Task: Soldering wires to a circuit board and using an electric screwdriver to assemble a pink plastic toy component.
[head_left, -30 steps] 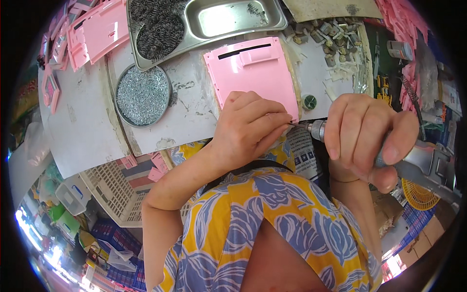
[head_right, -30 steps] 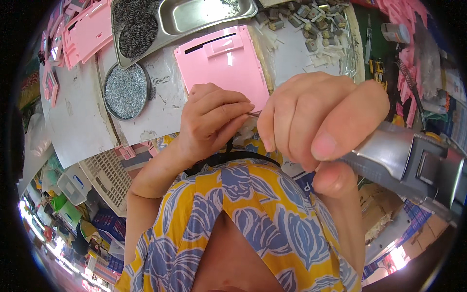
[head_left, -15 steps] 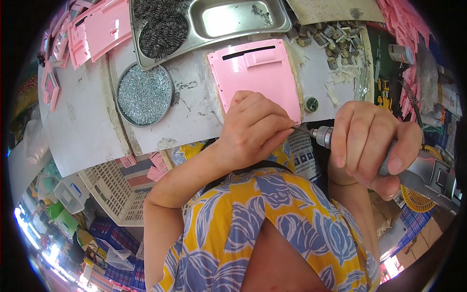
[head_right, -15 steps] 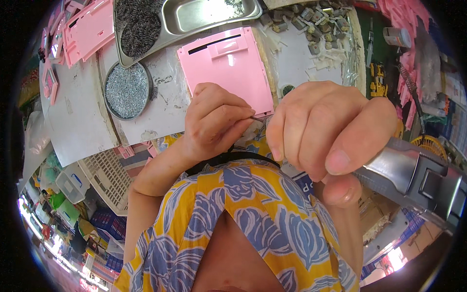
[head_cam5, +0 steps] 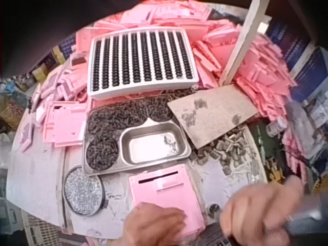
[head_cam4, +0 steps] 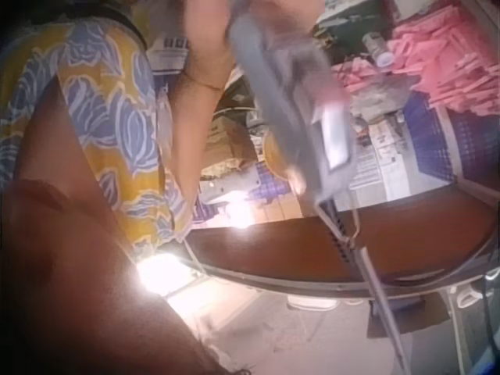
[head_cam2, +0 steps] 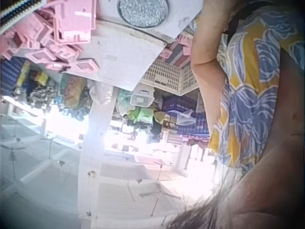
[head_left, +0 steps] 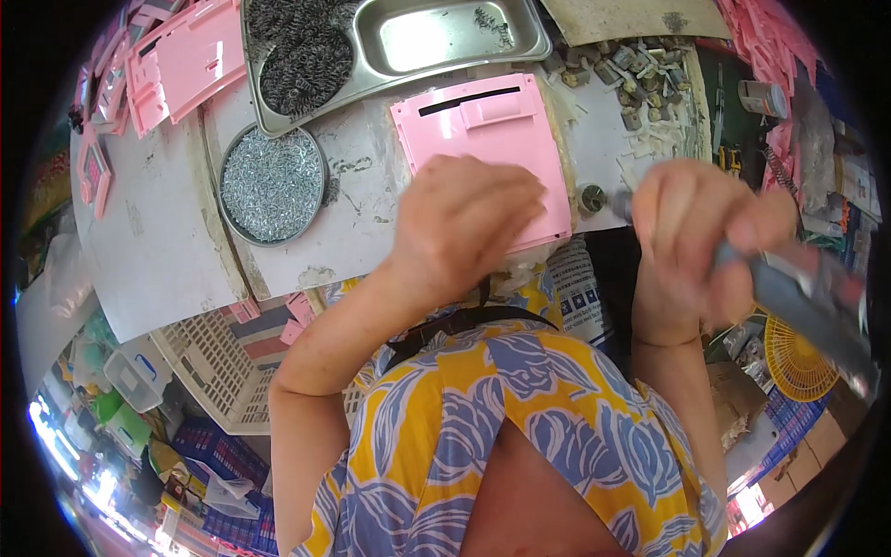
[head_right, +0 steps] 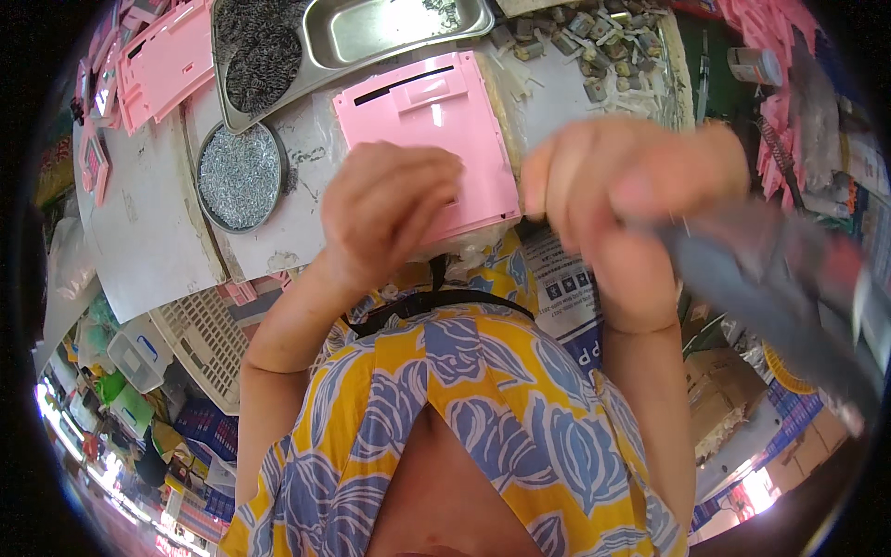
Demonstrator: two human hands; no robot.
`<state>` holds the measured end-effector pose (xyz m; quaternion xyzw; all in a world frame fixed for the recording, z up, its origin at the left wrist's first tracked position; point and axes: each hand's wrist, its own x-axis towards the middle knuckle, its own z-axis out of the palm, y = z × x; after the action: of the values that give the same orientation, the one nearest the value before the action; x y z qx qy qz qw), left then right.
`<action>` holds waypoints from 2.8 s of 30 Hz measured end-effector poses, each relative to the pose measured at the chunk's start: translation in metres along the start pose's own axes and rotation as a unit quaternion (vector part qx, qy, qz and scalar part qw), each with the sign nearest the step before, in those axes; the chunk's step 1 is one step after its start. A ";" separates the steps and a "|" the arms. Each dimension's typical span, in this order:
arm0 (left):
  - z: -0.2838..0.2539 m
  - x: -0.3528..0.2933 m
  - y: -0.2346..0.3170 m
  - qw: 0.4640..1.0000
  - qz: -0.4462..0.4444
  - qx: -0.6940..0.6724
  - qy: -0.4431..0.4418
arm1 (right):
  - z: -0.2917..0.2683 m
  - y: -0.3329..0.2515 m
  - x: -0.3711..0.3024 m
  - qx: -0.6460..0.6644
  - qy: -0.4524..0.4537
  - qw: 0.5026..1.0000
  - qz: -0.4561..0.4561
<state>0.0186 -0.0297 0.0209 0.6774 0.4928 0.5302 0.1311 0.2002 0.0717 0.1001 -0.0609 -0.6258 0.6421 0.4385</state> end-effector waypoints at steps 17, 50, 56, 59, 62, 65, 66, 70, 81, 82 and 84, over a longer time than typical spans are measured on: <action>-0.006 0.002 -0.017 0.992 -0.095 -0.015 -0.080 | -0.012 0.053 0.004 0.004 -0.028 0.998 0.059; -0.138 -0.037 -0.054 0.873 -0.291 0.389 -0.050 | -0.029 0.101 0.061 -0.007 -0.032 0.999 0.005; -0.158 -0.050 -0.074 0.864 -0.282 0.415 -0.056 | -0.032 0.096 0.076 -0.006 -0.044 0.998 0.034; -0.159 -0.040 -0.069 0.877 -0.286 0.383 -0.040 | -0.015 0.061 0.090 0.069 -0.053 0.996 0.012; -0.116 -0.026 -0.044 0.952 -0.145 0.270 -0.005 | 0.019 0.049 0.085 0.118 -0.104 0.986 0.055; -0.081 -0.020 -0.022 0.972 -0.123 0.194 -0.039 | 0.050 0.048 0.077 0.112 -0.127 0.981 0.094; -0.078 -0.022 -0.021 0.976 -0.122 0.178 -0.029 | 0.056 0.050 0.076 0.114 -0.132 0.979 0.102; -0.069 -0.023 -0.024 0.988 -0.100 0.117 0.010 | 0.068 0.047 0.074 0.115 -0.126 0.978 0.119; -0.082 -0.026 -0.026 0.975 -0.129 0.180 0.030 | 0.076 0.062 0.076 0.108 -0.118 0.983 0.086; -0.093 -0.022 -0.030 0.961 -0.158 0.221 0.051 | 0.073 0.064 0.078 0.097 -0.110 0.986 0.074; -0.115 -0.029 -0.038 0.922 -0.223 0.317 0.025 | 0.065 0.081 0.085 0.076 -0.093 0.992 0.047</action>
<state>-0.0979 -0.0746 0.0233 0.5429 0.7764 0.3200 0.0118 0.0682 0.0907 0.0845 0.0031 -0.6098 0.7105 0.3512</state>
